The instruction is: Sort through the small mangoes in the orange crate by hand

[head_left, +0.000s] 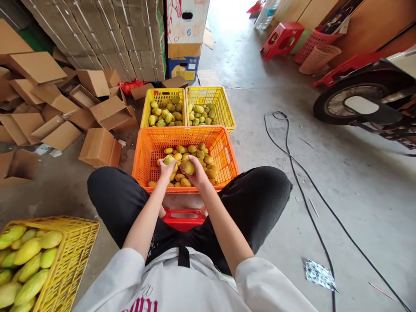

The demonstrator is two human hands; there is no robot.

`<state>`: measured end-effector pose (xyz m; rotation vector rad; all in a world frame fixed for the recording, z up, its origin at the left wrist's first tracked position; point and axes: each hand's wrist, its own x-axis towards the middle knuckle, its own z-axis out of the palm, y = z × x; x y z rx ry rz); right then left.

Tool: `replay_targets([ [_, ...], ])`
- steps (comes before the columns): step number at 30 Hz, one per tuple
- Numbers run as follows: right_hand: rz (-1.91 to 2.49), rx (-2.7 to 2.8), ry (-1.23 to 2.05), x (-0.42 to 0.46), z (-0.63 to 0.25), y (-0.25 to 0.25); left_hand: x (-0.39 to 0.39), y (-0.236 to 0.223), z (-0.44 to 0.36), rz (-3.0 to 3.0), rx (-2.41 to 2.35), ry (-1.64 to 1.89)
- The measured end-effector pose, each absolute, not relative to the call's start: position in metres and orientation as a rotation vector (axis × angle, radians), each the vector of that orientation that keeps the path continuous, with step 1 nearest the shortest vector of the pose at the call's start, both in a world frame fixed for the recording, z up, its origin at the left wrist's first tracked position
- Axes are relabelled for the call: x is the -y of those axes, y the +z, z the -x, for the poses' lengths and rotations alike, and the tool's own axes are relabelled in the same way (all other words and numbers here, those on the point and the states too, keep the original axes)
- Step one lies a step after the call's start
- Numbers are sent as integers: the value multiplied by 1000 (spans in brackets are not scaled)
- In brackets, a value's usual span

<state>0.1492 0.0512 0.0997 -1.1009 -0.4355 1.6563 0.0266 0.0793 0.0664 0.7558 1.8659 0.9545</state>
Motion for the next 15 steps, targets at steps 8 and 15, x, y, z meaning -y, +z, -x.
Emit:
replay_targets([
  [8, 1118, 591, 1576, -116, -197, 187, -135, 201, 7, -548, -1238, 1139],
  [15, 1296, 523, 1592, -148, -216, 199, -159, 216, -13, -481, -1148, 1127],
])
